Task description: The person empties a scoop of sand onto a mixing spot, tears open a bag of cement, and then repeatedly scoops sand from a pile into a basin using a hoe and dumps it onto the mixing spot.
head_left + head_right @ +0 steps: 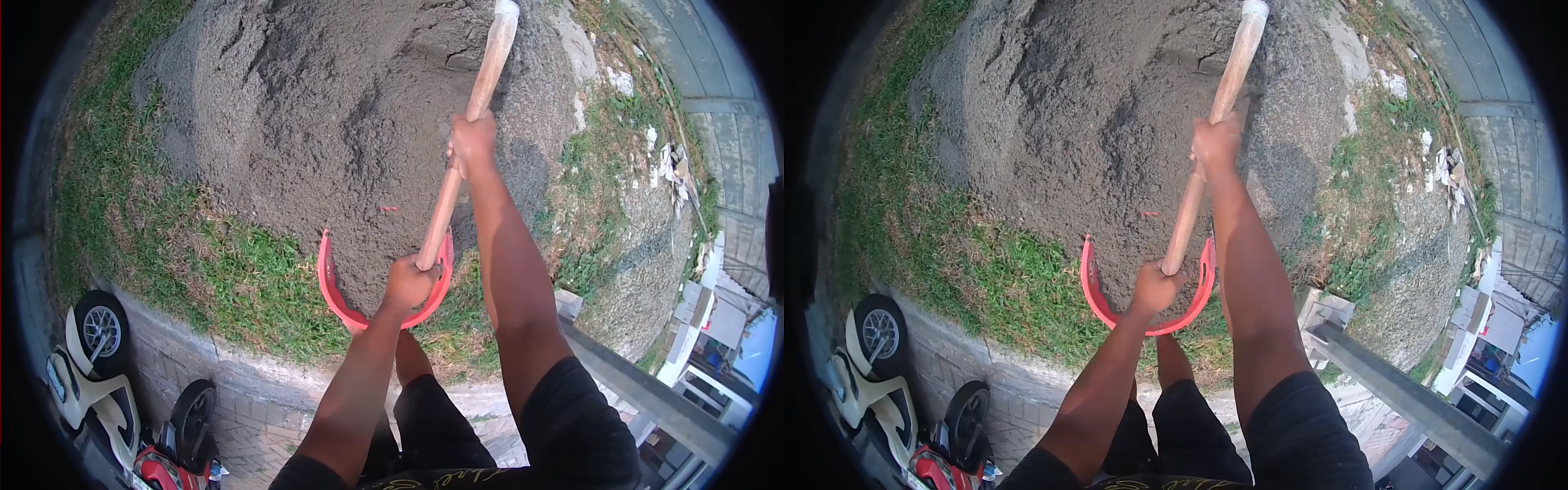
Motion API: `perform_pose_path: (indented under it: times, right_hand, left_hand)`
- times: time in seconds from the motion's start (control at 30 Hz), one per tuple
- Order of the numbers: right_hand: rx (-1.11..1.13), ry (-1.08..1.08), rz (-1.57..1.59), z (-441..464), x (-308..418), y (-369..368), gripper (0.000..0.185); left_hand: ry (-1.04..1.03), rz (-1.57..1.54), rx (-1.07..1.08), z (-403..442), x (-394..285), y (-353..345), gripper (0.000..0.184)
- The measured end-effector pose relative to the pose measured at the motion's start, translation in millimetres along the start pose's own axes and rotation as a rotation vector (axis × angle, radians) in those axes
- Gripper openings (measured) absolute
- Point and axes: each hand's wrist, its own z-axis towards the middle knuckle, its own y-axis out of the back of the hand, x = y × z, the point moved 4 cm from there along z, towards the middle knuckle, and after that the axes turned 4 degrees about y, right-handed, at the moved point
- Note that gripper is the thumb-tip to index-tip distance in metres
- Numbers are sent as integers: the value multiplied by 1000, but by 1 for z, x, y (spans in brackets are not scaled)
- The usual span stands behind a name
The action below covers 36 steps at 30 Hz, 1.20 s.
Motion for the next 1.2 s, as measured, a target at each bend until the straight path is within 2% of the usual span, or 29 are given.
perform_pose_path:
  times: [0.03, 0.07, 0.2, 0.33, 0.4, 0.47, 0.53, 0.6, 0.63, 0.7, 0.73, 0.77, 0.87, 0.9, 0.97, 1.0, 1.07, 1.1, 1.17, 1.2]
  right_hand:
    - [24, -2, -46, -1, -29, -9, 31]
    - [49, -6, -95, -3, -60, -19, 36]
    - [238, -297, -62, -67, -140, -51, 35]
    - [184, -251, -112, -110, -153, -67, 22]
    - [283, -545, 60, -120, -171, -65, 20]
    - [266, -537, 94, -146, -159, -47, 19]
    - [233, -561, 129, -183, -157, -30, 19]
    - [213, -606, 137, -222, -164, -15, 19]
    - [208, -620, 152, -240, -168, -9, 20]
    - [188, -694, 241, -279, -163, 3, 20]
    - [188, -702, 236, -296, -160, 8, 20]
    - [164, -723, 249, -312, -157, 12, 20]
    - [176, -765, 319, -334, -142, 21, 21]
    - [208, -785, 373, -338, -136, 23, 22]
    - [202, -741, 353, -327, -129, 24, 22]
    - [194, -695, 325, -317, -123, 27, 23]
    - [195, -599, 396, -283, -94, 30, 23]
    - [201, -560, 412, -261, -83, 30, 23]
    - [211, -465, 382, -212, -62, 26, 21]
    - [182, -400, 341, -186, -55, 22, 23]
  left_hand:
    - [3, 7, -4, -8, 14, 0, 21]
    - [115, 9, -1, -18, 31, -1, 23]
    - [418, -55, -44, -81, 95, -6, 30]
    - [393, -47, -124, -117, 106, 21, 23]
    - [429, -60, -31, -134, 101, 28, 23]
    - [371, -104, -58, -165, 72, 37, 25]
    - [610, 99, 70, -202, 67, 43, 32]
    - [584, 309, 56, -243, 102, 47, 32]
    - [590, 310, 57, -263, 107, 53, 32]
    - [504, 507, 117, -293, 97, 67, 36]
    - [512, 505, 122, -303, 84, 75, 36]
    - [565, 338, 97, -314, 70, 83, 45]
    - [477, 291, 29, -327, 43, 92, 56]
    - [512, 325, 63, -330, 45, 90, 55]
    - [539, 362, 95, -331, 59, 87, 54]
    - [480, 489, 116, -326, 76, 79, 52]
    - [472, 540, 141, -310, 79, 69, 47]
    - [529, 465, 145, -286, 68, 64, 44]
    - [281, 382, 27, -234, 32, 56, 28]
    - [174, 260, -13, -207, 26, 53, 29]
